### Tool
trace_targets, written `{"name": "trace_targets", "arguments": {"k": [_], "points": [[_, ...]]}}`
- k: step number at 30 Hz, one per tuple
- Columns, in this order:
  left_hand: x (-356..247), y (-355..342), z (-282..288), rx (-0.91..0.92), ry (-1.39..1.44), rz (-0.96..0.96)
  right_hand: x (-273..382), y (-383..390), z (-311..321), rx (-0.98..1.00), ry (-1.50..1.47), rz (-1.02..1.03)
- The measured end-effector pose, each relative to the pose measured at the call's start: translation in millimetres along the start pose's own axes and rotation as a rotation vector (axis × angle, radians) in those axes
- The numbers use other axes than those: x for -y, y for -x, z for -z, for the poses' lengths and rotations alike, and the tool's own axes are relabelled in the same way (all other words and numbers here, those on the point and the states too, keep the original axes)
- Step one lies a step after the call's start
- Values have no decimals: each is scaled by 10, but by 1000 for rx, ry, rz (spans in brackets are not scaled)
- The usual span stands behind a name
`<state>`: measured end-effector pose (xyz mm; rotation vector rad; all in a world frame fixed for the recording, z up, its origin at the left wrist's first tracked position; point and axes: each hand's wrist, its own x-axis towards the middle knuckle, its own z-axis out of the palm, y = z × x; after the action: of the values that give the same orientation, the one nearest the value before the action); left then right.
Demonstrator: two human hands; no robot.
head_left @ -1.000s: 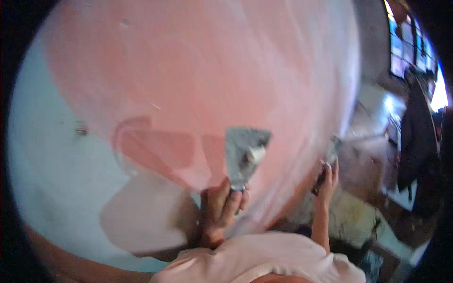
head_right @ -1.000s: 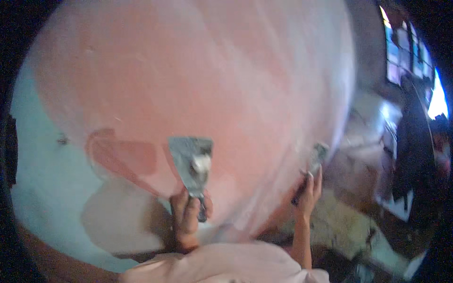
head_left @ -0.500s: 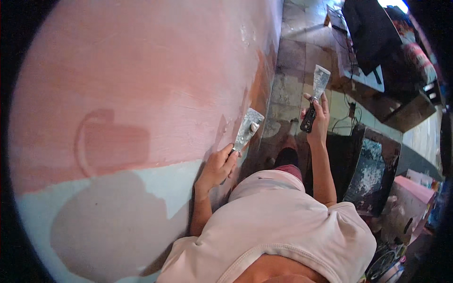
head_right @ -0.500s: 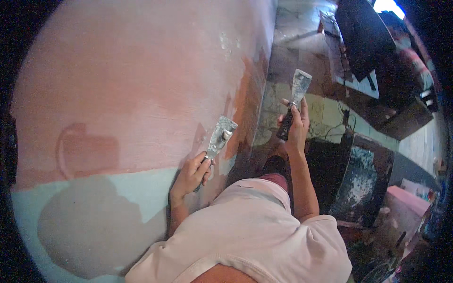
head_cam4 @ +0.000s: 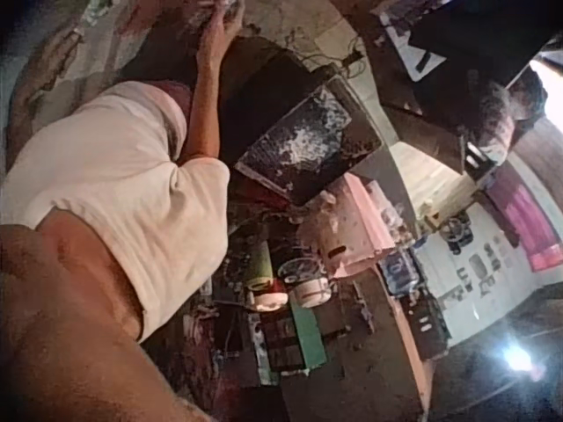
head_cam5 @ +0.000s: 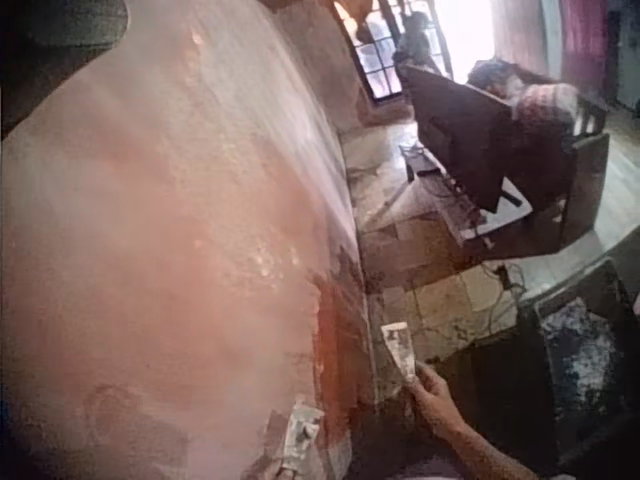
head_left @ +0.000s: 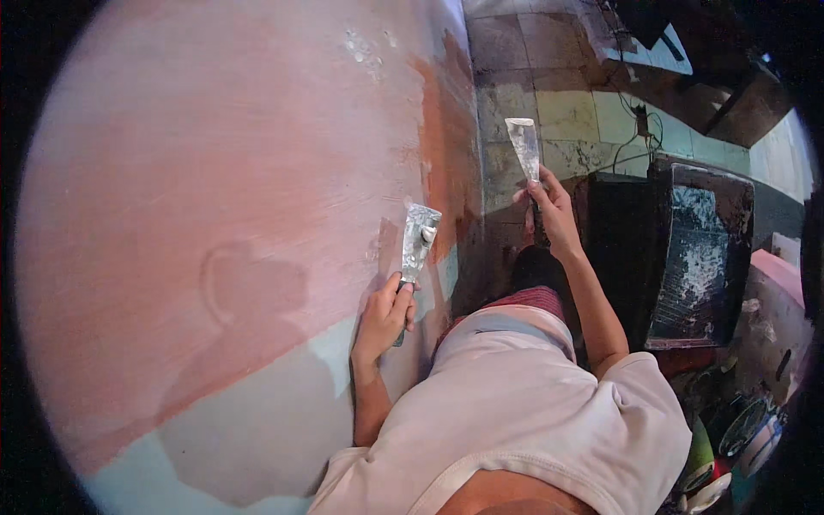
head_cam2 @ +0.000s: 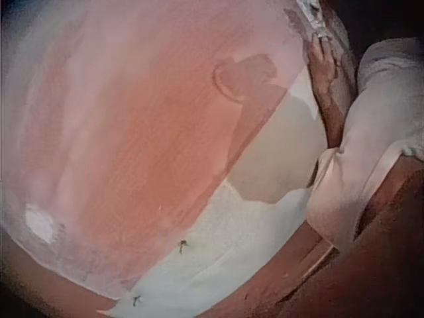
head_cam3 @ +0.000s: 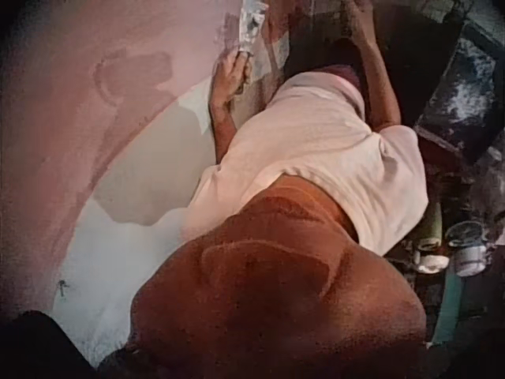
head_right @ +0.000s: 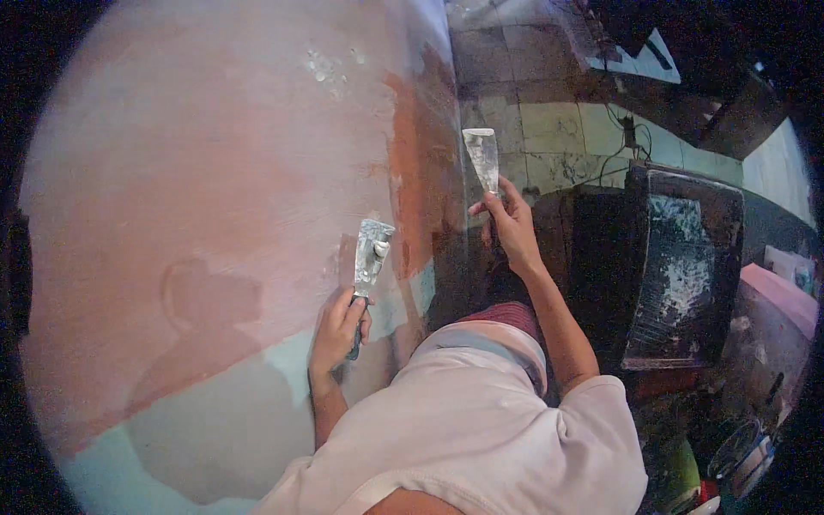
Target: The person applies patching compound to holes and cracks in a wall using two putty knives, smoothing the filler over the damaged areas.
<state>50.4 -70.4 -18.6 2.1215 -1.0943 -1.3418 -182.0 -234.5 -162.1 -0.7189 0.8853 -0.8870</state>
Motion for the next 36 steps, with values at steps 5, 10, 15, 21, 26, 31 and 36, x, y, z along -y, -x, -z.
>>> {"name": "trace_targets", "arguments": {"k": [5, 10, 15, 21, 26, 31, 36], "points": [[63, -83, 56, 84, 17, 48, -10, -45, -32, -100, -26, -68], [109, -109, -62, 34, 76, 47, -176, -104, 34, -122, 25, -88], [121, -134, -109, -13, 72, 27, -142, -108, -30, -52, 121, -119], [185, -132, -66, -25, 87, -16, -251, -367, -194, -35, 364, 147], [212, -264, -175, -16, 30, -4, -309, -893, -628, 75, 406, 326], [356, -343, -145, 19, 12, 142, 176, -1361, -1376, 210, 388, 466], [340, -420, -41, -1, -218, 142, 164, -1510, -1677, 166, 434, 530]]}}
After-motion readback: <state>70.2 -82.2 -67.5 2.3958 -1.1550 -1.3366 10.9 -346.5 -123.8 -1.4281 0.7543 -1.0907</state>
